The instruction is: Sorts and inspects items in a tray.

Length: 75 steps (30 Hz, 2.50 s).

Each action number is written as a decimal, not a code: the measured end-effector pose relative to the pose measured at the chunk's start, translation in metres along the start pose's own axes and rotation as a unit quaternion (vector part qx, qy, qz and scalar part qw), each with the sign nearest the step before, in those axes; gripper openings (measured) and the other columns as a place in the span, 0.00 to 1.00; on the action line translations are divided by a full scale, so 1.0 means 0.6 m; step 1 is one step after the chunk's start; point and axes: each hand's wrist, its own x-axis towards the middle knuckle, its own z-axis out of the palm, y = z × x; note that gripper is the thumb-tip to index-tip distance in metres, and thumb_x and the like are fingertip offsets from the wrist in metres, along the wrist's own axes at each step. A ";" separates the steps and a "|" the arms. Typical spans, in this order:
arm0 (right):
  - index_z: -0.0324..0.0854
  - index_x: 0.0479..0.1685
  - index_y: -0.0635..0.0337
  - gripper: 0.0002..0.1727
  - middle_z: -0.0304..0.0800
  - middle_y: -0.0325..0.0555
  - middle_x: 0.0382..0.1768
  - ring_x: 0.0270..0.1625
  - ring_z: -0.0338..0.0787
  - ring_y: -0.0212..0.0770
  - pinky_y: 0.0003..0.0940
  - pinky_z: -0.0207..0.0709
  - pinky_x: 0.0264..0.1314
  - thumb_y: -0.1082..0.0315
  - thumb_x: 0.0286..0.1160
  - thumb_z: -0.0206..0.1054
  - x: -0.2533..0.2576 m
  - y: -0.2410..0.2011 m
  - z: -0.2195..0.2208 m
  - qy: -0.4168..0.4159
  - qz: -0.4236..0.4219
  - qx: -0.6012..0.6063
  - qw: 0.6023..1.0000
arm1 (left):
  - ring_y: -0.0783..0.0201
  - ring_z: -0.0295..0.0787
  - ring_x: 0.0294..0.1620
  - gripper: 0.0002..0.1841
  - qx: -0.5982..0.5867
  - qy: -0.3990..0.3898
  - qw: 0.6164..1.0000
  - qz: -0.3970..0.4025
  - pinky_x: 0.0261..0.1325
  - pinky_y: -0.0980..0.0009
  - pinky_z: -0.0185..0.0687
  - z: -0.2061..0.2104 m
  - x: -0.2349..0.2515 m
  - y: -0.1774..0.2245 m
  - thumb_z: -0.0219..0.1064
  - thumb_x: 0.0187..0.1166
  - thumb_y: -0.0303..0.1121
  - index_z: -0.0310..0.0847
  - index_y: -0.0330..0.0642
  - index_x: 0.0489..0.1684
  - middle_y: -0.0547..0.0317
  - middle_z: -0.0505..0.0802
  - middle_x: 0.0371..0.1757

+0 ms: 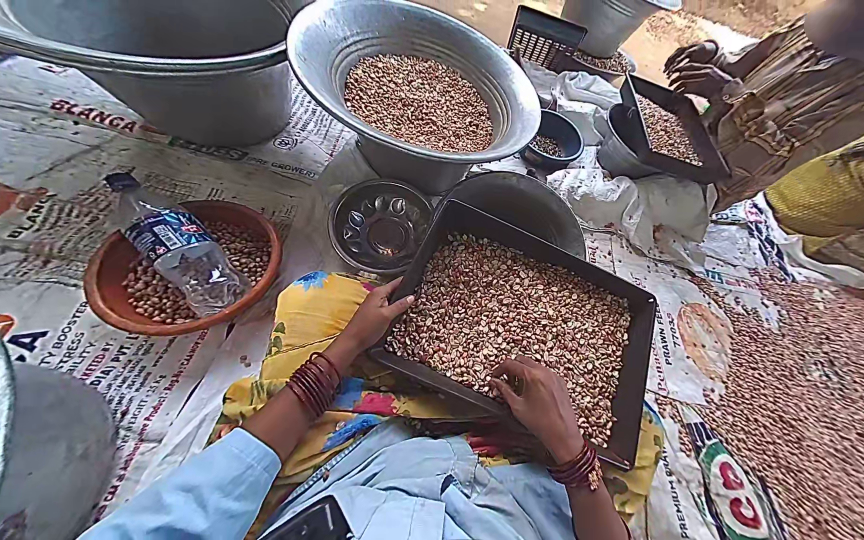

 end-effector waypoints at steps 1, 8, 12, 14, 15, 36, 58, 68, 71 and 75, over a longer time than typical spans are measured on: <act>0.93 0.39 0.58 0.12 0.92 0.43 0.31 0.30 0.90 0.39 0.40 0.84 0.33 0.60 0.72 0.69 0.006 0.005 -0.001 0.037 0.006 0.060 0.997 | 0.79 0.86 0.56 0.21 -0.001 0.000 1.000 -0.001 0.64 0.79 0.80 0.000 0.000 0.001 0.56 0.87 0.27 0.72 0.29 0.76 0.50 0.88 0.62; 0.88 0.48 0.59 0.11 0.87 0.35 0.31 0.27 0.77 0.24 0.24 0.71 0.33 0.68 0.80 0.59 0.114 -0.021 -0.018 0.016 0.107 0.200 0.974 | 0.79 0.86 0.55 0.20 -0.014 -0.005 1.000 -0.002 0.63 0.79 0.80 -0.001 0.002 0.002 0.57 0.87 0.27 0.72 0.30 0.76 0.50 0.88 0.62; 0.90 0.57 0.62 0.15 0.94 0.57 0.46 0.48 0.92 0.54 0.53 0.82 0.56 0.64 0.82 0.64 0.174 -0.063 0.005 -0.071 0.057 0.002 0.996 | 0.77 0.86 0.55 0.21 -0.010 -0.011 1.000 -0.008 0.63 0.77 0.80 -0.003 0.002 0.000 0.57 0.88 0.28 0.71 0.30 0.77 0.49 0.88 0.63; 0.90 0.58 0.59 0.15 0.93 0.58 0.52 0.56 0.92 0.58 0.55 0.81 0.61 0.66 0.81 0.64 0.195 -0.071 0.020 -0.087 0.043 -0.028 0.995 | 0.77 0.87 0.55 0.21 -0.010 -0.013 1.000 -0.007 0.63 0.77 0.81 -0.002 0.002 0.000 0.57 0.88 0.28 0.71 0.30 0.77 0.49 0.88 0.62; 0.90 0.58 0.59 0.14 0.93 0.58 0.54 0.58 0.92 0.58 0.56 0.81 0.62 0.66 0.81 0.64 0.203 -0.077 0.024 -0.095 0.039 -0.030 0.994 | 0.77 0.87 0.55 0.21 -0.009 -0.015 1.000 -0.006 0.63 0.77 0.81 -0.003 0.003 0.000 0.57 0.88 0.28 0.71 0.30 0.78 0.49 0.88 0.62; 0.86 0.61 0.61 0.19 0.93 0.57 0.54 0.59 0.92 0.55 0.58 0.80 0.59 0.60 0.80 0.64 0.290 -0.129 0.040 -0.109 0.083 -0.001 0.991 | 0.84 0.85 0.49 0.21 -0.001 0.003 1.000 0.024 0.59 0.82 0.80 -0.001 0.004 -0.005 0.51 0.90 0.36 0.75 0.32 0.72 0.60 0.90 0.54; 0.70 0.88 0.43 0.32 0.61 0.56 0.90 0.71 0.84 0.63 0.59 0.82 0.59 0.66 0.81 0.61 0.211 -0.102 0.005 -0.129 0.099 -0.040 0.986 | 0.84 0.86 0.46 0.20 0.004 0.025 1.000 0.002 0.56 0.83 0.81 0.005 0.000 -0.004 0.51 0.89 0.36 0.76 0.31 0.69 0.61 0.90 0.51; 0.93 0.55 0.50 0.12 0.95 0.50 0.50 0.54 0.93 0.53 0.60 0.79 0.57 0.62 0.82 0.67 0.116 0.104 -0.139 0.164 0.312 -0.039 0.935 | 0.86 0.85 0.49 0.20 0.003 0.026 1.000 0.013 0.58 0.85 0.79 0.003 0.004 -0.006 0.53 0.88 0.35 0.76 0.32 0.70 0.61 0.90 0.54; 0.93 0.52 0.49 0.11 0.94 0.49 0.48 0.53 0.91 0.51 0.59 0.78 0.56 0.58 0.81 0.69 0.116 0.150 -0.150 0.169 0.363 -0.044 0.915 | 0.86 0.84 0.48 0.19 0.006 0.026 1.000 0.013 0.57 0.85 0.78 0.005 0.004 -0.006 0.53 0.88 0.35 0.77 0.33 0.69 0.62 0.90 0.53; 0.91 0.54 0.52 0.16 0.94 0.52 0.49 0.54 0.91 0.53 0.59 0.77 0.55 0.52 0.80 0.70 0.142 0.153 -0.141 0.141 0.378 -0.067 0.913 | 0.86 0.84 0.48 0.19 0.013 0.030 0.999 0.007 0.57 0.84 0.78 0.005 0.000 -0.002 0.53 0.88 0.35 0.76 0.32 0.69 0.61 0.90 0.53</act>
